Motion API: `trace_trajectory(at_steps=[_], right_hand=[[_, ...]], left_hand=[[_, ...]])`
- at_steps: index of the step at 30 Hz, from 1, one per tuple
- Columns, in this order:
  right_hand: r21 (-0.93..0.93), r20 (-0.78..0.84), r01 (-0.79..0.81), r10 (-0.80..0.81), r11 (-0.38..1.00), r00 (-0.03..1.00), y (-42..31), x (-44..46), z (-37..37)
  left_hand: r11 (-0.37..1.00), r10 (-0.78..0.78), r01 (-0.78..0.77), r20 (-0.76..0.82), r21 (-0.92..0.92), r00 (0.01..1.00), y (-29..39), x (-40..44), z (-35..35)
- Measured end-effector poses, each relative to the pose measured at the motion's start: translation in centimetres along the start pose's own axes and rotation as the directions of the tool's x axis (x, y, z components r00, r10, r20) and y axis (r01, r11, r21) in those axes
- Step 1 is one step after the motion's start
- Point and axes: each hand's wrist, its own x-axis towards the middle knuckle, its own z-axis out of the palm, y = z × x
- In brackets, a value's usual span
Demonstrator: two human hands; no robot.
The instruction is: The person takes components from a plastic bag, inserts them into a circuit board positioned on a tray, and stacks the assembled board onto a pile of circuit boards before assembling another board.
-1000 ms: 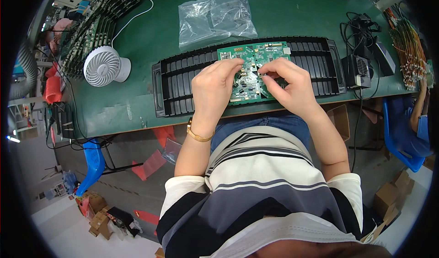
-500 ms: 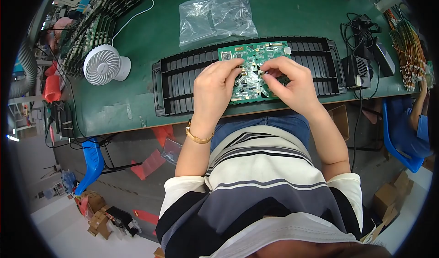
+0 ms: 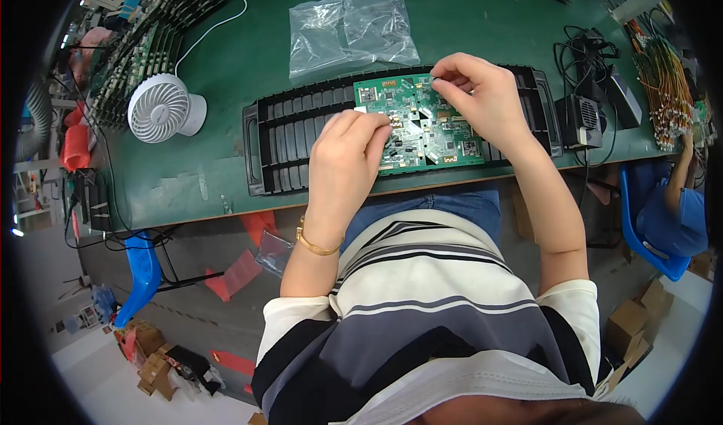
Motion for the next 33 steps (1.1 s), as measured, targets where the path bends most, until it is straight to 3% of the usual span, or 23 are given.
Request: trace_trajectory(at_steps=[7,13,22,33], right_hand=[[-0.088,0.059,-0.036,0.041,0.995,0.997,0.07,0.16,0.22],[-0.096,0.069,-0.018,0.024,0.995,0.997,0.27,0.19,0.35],[-0.139,0.050,0.144,-0.138,0.980,0.989,0.83,0.29,0.64],[-0.277,0.090,0.245,-0.228,0.929,0.969,1.00,0.31,0.89]], left_hand=[[0.996,-0.075,0.071,0.082,0.050,0.994,0.35,-0.21,0.06],[0.998,-0.027,0.023,0.067,0.050,0.997,0.49,0.14,0.20],[0.998,0.011,-0.015,0.071,0.062,0.997,-0.09,0.13,0.48],[0.997,0.031,-0.038,0.096,0.068,0.995,0.19,0.54,0.30]])
